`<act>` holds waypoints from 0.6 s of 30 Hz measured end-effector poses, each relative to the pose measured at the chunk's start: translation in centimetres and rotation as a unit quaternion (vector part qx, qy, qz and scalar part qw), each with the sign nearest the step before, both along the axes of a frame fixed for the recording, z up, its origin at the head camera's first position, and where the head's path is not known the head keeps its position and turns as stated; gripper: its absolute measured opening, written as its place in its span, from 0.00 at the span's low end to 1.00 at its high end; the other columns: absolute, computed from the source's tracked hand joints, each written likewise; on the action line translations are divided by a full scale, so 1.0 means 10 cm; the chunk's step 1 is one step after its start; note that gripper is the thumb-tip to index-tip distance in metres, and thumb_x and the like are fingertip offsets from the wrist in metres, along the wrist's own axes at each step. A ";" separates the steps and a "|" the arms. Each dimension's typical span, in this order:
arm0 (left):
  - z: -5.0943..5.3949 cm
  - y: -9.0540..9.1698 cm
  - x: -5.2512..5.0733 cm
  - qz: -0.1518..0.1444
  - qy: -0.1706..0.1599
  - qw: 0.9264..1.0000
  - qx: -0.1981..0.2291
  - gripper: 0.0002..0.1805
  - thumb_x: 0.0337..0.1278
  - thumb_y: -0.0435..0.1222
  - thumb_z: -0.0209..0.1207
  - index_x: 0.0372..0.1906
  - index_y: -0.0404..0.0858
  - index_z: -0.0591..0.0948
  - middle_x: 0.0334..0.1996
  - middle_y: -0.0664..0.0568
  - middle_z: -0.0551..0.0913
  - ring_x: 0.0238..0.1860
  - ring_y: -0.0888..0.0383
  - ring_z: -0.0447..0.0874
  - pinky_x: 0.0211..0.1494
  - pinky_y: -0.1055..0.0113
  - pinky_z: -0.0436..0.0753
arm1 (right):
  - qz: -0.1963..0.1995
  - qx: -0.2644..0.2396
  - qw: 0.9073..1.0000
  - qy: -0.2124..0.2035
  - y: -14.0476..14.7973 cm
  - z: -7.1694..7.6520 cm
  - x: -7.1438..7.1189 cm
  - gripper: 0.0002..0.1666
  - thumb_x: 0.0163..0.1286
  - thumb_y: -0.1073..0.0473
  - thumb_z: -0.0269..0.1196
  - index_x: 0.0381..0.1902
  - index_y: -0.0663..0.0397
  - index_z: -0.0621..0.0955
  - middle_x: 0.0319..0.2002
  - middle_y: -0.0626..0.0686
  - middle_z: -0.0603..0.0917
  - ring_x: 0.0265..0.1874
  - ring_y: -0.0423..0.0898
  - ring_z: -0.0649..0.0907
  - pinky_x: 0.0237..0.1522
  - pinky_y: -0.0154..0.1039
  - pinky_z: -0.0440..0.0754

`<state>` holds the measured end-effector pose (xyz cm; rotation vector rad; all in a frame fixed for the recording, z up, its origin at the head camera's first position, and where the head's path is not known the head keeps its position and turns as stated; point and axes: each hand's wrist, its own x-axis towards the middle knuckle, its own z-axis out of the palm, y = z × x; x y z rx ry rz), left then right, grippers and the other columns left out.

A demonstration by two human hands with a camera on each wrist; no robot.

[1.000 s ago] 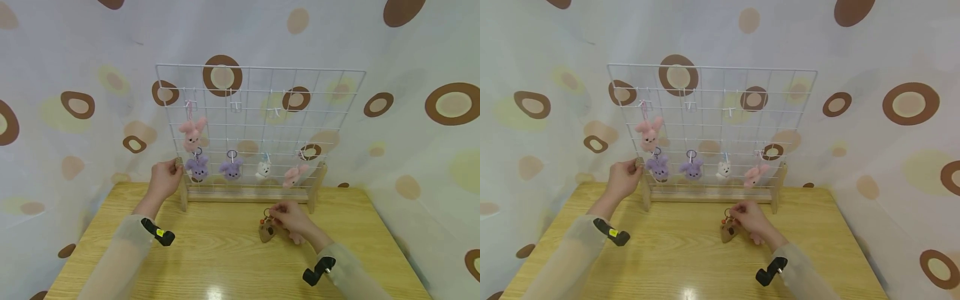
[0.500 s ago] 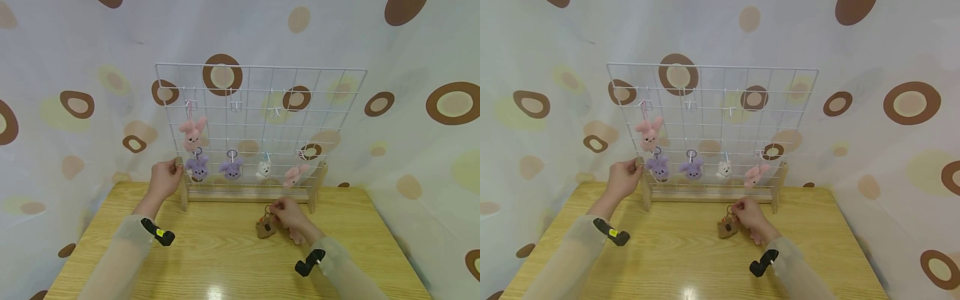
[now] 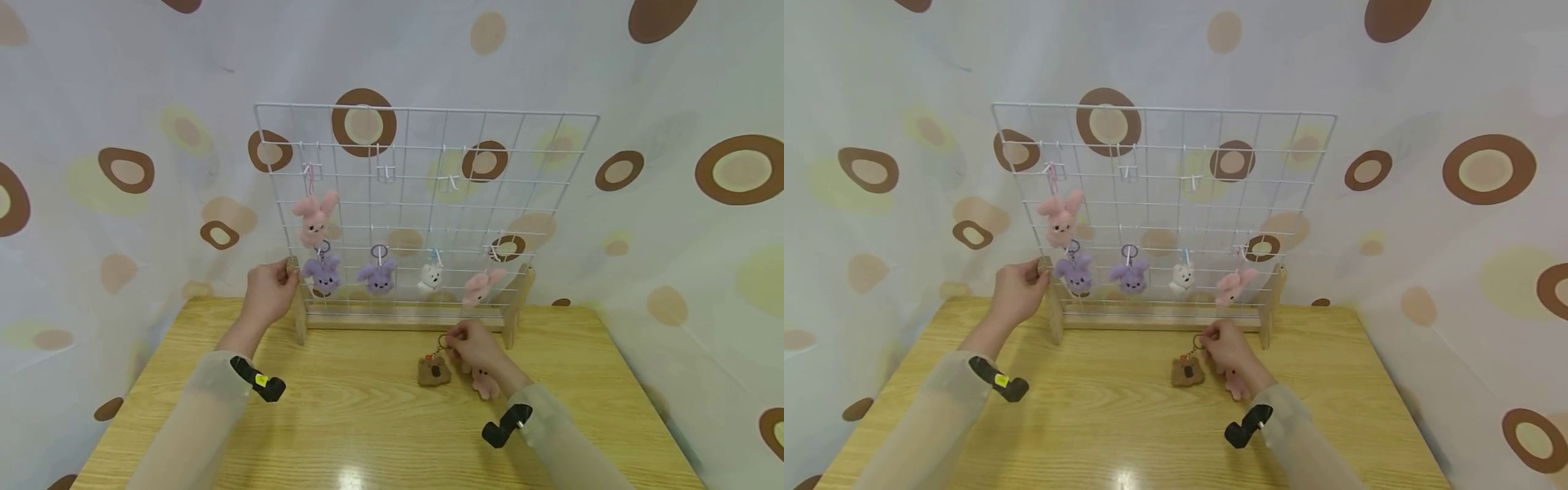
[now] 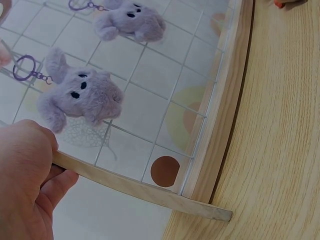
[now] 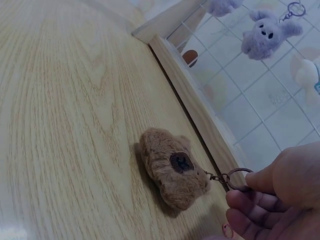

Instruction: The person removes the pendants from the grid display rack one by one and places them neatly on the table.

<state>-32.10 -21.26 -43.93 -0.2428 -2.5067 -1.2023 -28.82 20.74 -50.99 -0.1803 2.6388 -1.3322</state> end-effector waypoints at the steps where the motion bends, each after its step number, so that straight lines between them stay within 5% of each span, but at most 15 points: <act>1: 0.00 0.00 0.00 0.001 0.001 1.000 -0.002 0.16 0.74 0.28 0.58 0.57 0.21 0.84 0.42 0.33 0.89 0.34 0.50 0.89 0.30 0.73 0.80 | 0.001 0.000 1.000 0.001 0.00 0.00 0.00 0.08 0.79 0.67 0.61 0.44 0.69 0.84 0.29 0.61 0.86 0.28 0.55 0.86 0.27 0.40 0.80; 9: -0.01 -0.01 0.00 0.004 0.009 1.000 -0.007 0.14 0.74 0.29 0.59 0.54 0.23 0.86 0.39 0.35 0.90 0.30 0.52 0.87 0.28 0.72 0.78 | 0.039 0.029 0.997 0.054 -0.14 -0.08 -0.08 0.04 0.74 0.69 0.68 0.39 0.67 0.85 0.31 0.53 0.85 0.29 0.47 0.83 0.33 0.39 0.80; 18: 0.00 -0.01 0.00 -0.001 0.005 1.000 -0.005 0.12 0.75 0.30 0.59 0.50 0.24 0.87 0.31 0.38 0.90 0.20 0.56 0.77 0.23 0.68 0.74 | 0.053 0.027 0.997 0.057 -0.28 -0.12 -0.18 0.03 0.74 0.69 0.67 0.42 0.66 0.86 0.36 0.52 0.87 0.34 0.47 0.82 0.39 0.43 0.81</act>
